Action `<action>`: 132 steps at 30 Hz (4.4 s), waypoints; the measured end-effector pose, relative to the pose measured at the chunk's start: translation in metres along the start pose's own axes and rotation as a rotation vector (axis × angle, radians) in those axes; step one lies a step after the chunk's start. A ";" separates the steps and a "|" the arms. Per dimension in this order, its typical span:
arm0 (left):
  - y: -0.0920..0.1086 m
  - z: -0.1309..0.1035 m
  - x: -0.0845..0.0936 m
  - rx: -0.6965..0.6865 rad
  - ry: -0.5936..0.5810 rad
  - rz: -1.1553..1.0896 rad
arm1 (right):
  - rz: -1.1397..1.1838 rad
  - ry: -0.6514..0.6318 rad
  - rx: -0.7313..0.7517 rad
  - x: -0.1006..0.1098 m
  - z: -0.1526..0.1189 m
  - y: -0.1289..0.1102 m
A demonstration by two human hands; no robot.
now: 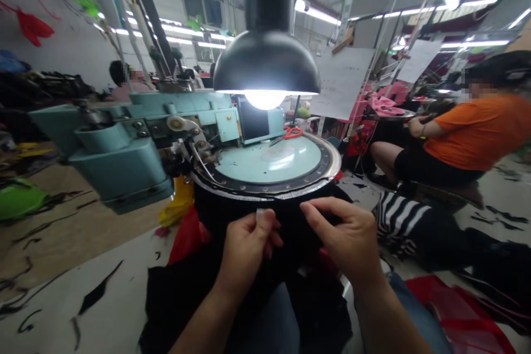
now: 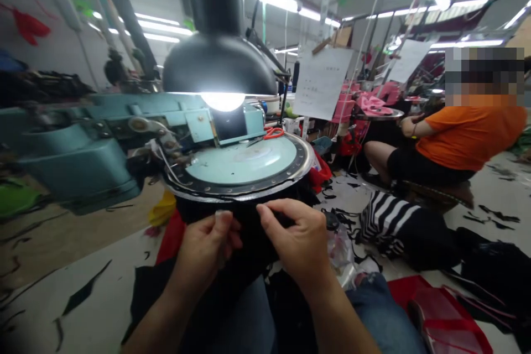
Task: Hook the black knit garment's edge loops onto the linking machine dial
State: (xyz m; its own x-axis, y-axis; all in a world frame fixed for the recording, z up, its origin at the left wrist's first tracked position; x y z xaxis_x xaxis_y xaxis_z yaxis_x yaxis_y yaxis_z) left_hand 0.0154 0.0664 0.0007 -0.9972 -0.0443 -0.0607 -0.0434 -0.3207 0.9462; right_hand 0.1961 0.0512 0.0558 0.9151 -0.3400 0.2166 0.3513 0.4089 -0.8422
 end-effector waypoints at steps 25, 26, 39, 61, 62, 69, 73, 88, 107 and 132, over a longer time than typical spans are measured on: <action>0.008 -0.003 0.043 0.053 0.011 -0.003 | 0.099 -0.370 -0.121 -0.002 -0.009 0.025; 0.008 0.001 0.046 0.052 -0.011 -0.009 | 0.110 -0.367 -0.125 -0.008 -0.009 0.022; -0.002 0.021 0.056 0.056 -0.099 -0.024 | -0.039 -0.136 0.065 -0.044 -0.025 -0.026; 0.013 0.012 0.031 -0.009 -0.184 0.079 | -0.125 0.144 0.059 -0.050 -0.016 -0.024; 0.013 0.013 0.030 -0.010 -0.181 0.087 | -0.132 0.158 0.062 -0.049 -0.015 -0.023; 0.007 0.009 0.030 0.007 -0.197 0.066 | -0.125 0.121 0.086 -0.043 -0.015 -0.022; 0.005 0.010 0.027 0.006 -0.155 0.077 | -0.135 0.183 0.096 -0.039 -0.014 -0.022; 0.095 -0.008 0.023 -1.150 -0.050 0.997 | -0.141 0.017 0.067 -0.005 -0.004 -0.013; 0.099 0.013 0.017 -1.412 -0.329 1.138 | -0.017 0.042 -0.027 -0.006 0.002 -0.007; 0.108 0.020 -0.009 -1.175 -0.359 1.247 | -0.063 -0.140 -0.162 0.000 0.010 0.045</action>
State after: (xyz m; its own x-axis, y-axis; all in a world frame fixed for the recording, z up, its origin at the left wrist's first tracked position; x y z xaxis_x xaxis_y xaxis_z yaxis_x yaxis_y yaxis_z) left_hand 0.0188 0.0513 0.1103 -0.3663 -0.6350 0.6801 0.5942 -0.7221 -0.3542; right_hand 0.2141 0.0778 0.0228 0.9150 -0.2353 0.3277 0.3822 0.2453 -0.8910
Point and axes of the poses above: each hand's wrist, its own z-axis towards the middle knuckle, its own x-axis out of the back of the hand, y = z × x, the point moved 5 cm from there along z, towards the middle knuckle, and after that the axes turned 12 degrees about -x, right-handed, at the moved point
